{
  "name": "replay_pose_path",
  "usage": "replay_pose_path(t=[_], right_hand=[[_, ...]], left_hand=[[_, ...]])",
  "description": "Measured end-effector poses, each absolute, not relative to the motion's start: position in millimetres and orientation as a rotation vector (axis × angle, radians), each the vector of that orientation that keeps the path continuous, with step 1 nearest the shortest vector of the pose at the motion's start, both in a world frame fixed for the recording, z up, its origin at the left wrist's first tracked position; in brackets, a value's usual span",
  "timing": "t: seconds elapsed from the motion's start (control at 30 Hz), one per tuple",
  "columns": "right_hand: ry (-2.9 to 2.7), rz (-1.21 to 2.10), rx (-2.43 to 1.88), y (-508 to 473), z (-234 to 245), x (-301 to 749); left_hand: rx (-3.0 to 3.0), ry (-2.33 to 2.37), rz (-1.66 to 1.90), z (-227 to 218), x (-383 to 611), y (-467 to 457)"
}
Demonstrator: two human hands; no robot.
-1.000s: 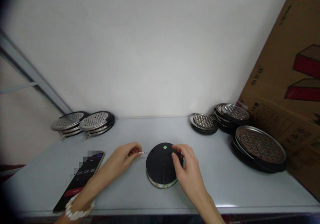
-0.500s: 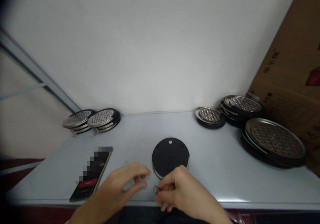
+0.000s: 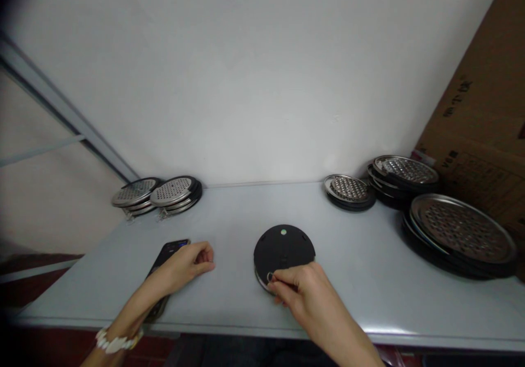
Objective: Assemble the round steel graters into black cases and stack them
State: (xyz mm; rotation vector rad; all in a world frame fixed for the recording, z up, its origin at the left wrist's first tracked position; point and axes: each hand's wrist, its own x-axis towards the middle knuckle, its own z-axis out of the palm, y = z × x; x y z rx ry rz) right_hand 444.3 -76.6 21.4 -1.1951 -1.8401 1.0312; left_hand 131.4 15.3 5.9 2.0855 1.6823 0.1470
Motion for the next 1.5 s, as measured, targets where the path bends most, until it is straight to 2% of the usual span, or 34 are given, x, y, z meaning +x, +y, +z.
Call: replay_pose_path(t=[0.1,0.23,0.33,0.53,0.77,1.07,1.5], right_hand=[[-1.853,0.951,-1.208,-75.2,18.1,441.5],[-1.853,0.880,-1.227,-75.1,15.0,437.5],[-1.797,0.868,-1.242,-76.3,16.4,438.2],[-1.773,0.728,-1.269,-76.8,20.3,442.0],[-1.777,0.622,-1.292,-74.5,13.3,441.8],[-1.687,0.609,-1.294,-70.0,14.1,445.9],[-1.797,0.550,-1.343,-75.3,14.1,446.0]], left_hand=[[2.077,1.608,0.262,18.9,154.3,4.8],[2.012,1.262,0.679,43.1,205.5,-24.4],[2.023,1.104,0.769,53.4,237.9,-39.7],[1.972,1.100,0.871,45.8,263.1,-40.6],[1.849,1.109,0.761,36.0,266.9,-42.6],[1.351,0.982,0.650,38.3,272.5,-43.3],[1.680,1.064,0.768,37.0,271.6,-42.6]])
